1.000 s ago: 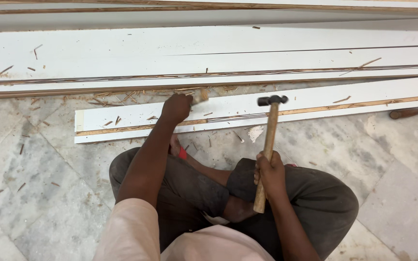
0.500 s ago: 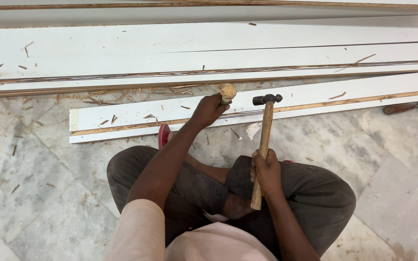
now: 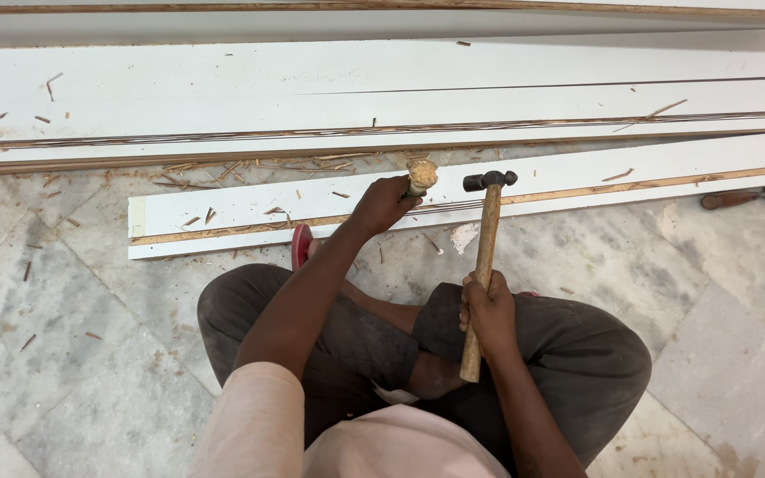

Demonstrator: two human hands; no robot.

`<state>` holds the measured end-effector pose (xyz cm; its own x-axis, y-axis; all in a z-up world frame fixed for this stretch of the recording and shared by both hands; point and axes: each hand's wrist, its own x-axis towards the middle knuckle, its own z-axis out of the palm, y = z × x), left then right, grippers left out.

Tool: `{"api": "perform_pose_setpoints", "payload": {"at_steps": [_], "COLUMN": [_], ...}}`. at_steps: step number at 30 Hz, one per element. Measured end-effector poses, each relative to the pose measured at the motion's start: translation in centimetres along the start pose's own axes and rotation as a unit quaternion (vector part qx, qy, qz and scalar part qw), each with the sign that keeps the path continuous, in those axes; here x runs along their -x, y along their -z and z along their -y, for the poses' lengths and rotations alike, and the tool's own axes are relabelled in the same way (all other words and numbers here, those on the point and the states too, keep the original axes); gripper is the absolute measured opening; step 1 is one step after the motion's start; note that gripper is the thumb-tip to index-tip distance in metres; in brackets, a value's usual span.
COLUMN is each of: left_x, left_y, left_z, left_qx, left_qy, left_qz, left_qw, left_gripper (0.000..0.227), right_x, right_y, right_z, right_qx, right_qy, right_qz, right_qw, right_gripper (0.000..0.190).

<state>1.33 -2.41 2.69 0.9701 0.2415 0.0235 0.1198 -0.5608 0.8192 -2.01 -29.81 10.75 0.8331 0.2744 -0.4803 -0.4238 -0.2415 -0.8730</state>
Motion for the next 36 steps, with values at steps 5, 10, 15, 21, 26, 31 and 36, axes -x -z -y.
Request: {"api": "perform_pose_setpoints", "payload": {"at_steps": [5, 10, 15, 21, 26, 31, 36], "left_x": [0.1, -0.4, -0.2, 0.1, -0.1, -0.7, -0.2], "left_y": [-0.5, -1.0, -1.0, -0.6, -0.8, -1.0, -2.0], "left_z": [0.0, 0.0, 0.2, -0.2, 0.3, 1.0, 1.3], "left_qx": [-0.016, -0.043, -0.049, -0.040, -0.033, -0.036, -0.072], "left_qy": [-0.042, -0.077, -0.068, -0.032, -0.063, -0.065, -0.086], "left_qz": [0.005, -0.011, -0.013, 0.008, 0.000, -0.004, -0.005], "left_qw": [0.999, 0.996, 0.996, 0.999, 0.997, 0.997, 0.994], "left_gripper": [0.026, 0.024, 0.027, 0.027, 0.025, 0.026, 0.025], "right_x": [1.5, 3.8, 4.3, 5.3, 10.9, 7.3, 3.0], "right_y": [-0.1, 0.0, 0.1, 1.3, 6.5, 5.9, 1.5], "right_z": [2.1, 4.6, 4.3, 9.5, 17.1, 11.6, 6.2], "right_qx": [0.036, 0.118, 0.249, 0.377, 0.256, 0.161, 0.261], "right_qy": [0.026, 0.098, 0.169, 0.106, 0.273, 0.370, 0.071], "right_qz": [0.019, 0.018, 0.002, 0.037, -0.068, -0.150, 0.024], "right_qw": [0.999, 0.988, 0.954, 0.919, 0.925, 0.903, 0.962], "right_gripper": [0.020, 0.021, 0.024, 0.024, 0.029, 0.024, 0.022]}}
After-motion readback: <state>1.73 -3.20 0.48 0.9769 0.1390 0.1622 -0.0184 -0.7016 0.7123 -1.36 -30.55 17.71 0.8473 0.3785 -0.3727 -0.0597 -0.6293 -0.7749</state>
